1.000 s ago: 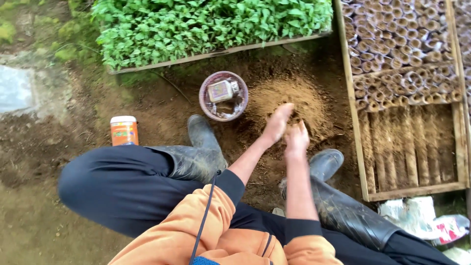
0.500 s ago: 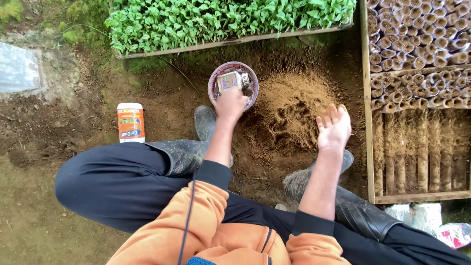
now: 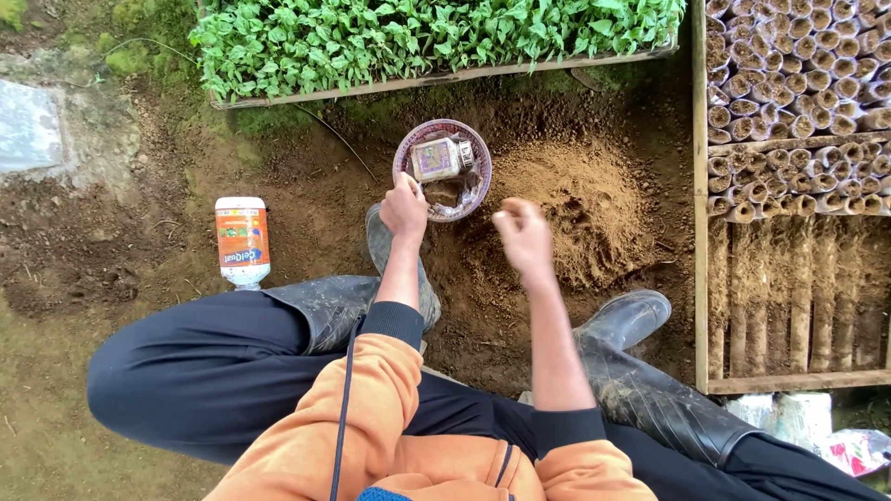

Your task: The person sits on the ground and fills small plastic seedling pots with soil by hand. They scoop soil from a pile, pack it into the pots, and place the filled pots into a wooden tray. The person repeats this process multiple times.

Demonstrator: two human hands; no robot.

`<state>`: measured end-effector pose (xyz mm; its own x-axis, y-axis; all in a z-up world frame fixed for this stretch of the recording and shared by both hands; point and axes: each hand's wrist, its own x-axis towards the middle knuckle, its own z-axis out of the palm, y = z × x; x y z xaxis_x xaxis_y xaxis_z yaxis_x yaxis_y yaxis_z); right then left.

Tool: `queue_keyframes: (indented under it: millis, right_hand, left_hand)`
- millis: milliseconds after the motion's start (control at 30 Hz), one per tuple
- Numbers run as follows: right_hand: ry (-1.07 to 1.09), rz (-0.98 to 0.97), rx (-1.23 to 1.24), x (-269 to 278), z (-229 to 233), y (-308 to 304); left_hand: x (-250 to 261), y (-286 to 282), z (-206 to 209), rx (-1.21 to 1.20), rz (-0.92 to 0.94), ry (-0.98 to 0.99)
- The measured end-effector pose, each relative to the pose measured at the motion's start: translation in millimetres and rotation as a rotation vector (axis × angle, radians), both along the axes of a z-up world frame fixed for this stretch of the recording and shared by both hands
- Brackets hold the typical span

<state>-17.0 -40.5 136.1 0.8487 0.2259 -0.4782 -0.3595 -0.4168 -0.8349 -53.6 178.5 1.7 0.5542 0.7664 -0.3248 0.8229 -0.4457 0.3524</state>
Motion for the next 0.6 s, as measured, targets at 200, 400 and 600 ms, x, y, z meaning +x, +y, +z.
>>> queue_keyframes:
  millis: [200,400,600]
  right_hand:
    - [0.005,0.019,0.035,-8.6,-33.4,19.5]
    - [-0.028,-0.058,0.216,-0.7,-17.3,3.2]
    - [-0.102,-0.088,0.367,-0.6,13.5,0.1]
  left_hand:
    - [-8.0,32.1,12.8,-0.129,0.128,-0.061]
    - [6.0,24.5,107.6,-0.912,0.097,-0.439]
    - [37.3,-25.9,128.1,-1.069,-0.144,-0.402]
